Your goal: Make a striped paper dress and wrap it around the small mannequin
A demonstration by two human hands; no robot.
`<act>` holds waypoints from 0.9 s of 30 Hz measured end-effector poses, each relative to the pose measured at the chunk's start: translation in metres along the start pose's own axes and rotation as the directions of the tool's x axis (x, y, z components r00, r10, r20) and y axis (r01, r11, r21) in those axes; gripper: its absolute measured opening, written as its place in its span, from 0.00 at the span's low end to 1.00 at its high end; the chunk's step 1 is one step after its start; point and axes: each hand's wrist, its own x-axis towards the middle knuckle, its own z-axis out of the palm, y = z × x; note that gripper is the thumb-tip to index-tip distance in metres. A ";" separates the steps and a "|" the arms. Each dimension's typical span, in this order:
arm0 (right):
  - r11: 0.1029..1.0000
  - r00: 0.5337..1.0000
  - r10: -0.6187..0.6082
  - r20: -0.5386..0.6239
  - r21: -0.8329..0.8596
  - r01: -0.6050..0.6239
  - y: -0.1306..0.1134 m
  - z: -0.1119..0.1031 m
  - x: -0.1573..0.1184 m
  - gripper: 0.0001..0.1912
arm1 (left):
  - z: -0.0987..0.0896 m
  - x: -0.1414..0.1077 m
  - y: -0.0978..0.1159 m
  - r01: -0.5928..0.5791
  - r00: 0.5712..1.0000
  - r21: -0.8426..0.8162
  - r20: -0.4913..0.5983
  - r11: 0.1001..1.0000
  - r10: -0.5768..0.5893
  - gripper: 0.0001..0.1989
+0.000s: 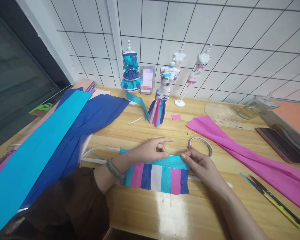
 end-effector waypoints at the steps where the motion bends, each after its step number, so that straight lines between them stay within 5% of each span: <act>1: 1.000 1.000 0.000 0.001 -0.002 0.000 0.000 0.000 0.000 0.20 | 0.000 -0.001 0.002 0.000 1.000 0.014 -0.001 1.000 0.000 0.32; 6: 1.000 0.999 -0.027 0.018 -0.014 0.027 0.002 0.000 0.000 0.19 | 0.005 -0.003 0.010 0.014 0.999 0.101 -0.042 0.995 -0.010 0.34; 14: 0.997 0.997 -0.074 0.033 -0.034 0.075 0.003 0.000 0.002 0.19 | 0.005 -0.001 0.001 0.006 1.000 0.021 0.004 1.000 -0.007 0.32; 27: 0.994 0.996 0.079 -0.037 0.072 -0.076 0.008 -0.011 -0.002 0.22 | -0.006 -0.003 0.005 0.077 0.995 -0.034 0.066 0.996 -0.074 0.35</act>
